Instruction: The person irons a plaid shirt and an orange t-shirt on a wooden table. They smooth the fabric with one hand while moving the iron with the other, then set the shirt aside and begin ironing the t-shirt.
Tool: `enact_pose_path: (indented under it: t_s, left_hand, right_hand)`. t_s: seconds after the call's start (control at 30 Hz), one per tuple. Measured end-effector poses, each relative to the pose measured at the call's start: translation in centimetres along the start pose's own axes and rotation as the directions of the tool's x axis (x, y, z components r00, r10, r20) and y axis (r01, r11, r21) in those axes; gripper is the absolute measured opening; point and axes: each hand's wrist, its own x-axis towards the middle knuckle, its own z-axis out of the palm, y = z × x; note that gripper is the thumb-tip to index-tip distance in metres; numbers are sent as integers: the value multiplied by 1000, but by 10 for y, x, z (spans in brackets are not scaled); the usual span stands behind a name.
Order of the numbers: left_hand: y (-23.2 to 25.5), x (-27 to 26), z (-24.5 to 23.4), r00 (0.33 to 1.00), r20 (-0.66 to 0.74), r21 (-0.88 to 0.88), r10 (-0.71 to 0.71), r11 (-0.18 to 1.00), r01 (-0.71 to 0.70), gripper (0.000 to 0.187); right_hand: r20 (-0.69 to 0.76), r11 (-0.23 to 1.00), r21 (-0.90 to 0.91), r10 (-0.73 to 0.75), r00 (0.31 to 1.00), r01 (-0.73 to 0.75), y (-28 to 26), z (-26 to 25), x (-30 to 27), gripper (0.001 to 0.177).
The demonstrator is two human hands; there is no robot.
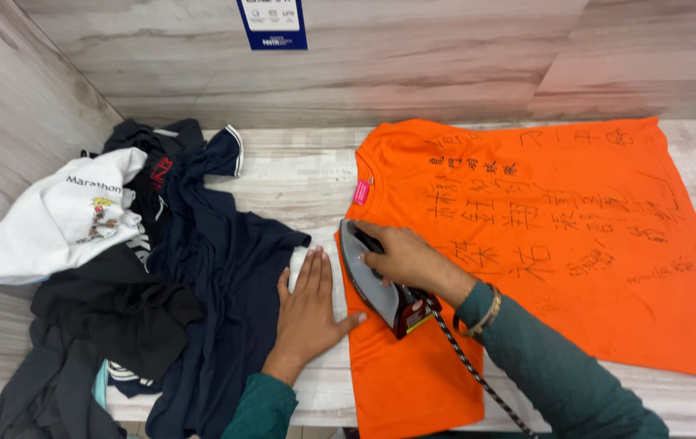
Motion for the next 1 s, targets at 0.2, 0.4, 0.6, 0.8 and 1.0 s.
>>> enact_pose_path:
  t_s: [0.2,0.4,0.6,0.8,1.0]
  left_hand:
    - [-1,2,-16,977,214,-51,-21,998,33,137]
    - [0,4,-20,948,315,-21,-53,998,62,149]
    - [3,7,-23,931,357,11,-72,997,73,158]
    - [3,7,-22,921,386,35,-58,998,49,157]
    - [-11,9,-12,931,362,13,-41,999,39,157]
  right_hand:
    - [41,1000,-27,-1,999,2,0,13,5,68]
    - [-61,976,-207,-86,994,71,3,25,20,67]
    - [-18,965,-249,-89,996,82,14,43,2,68]
    - [-139,965,-255,-92,986,54,19,33,31,68]
    - [-89,981,-192,-10,996,-7,4,11,12,67]
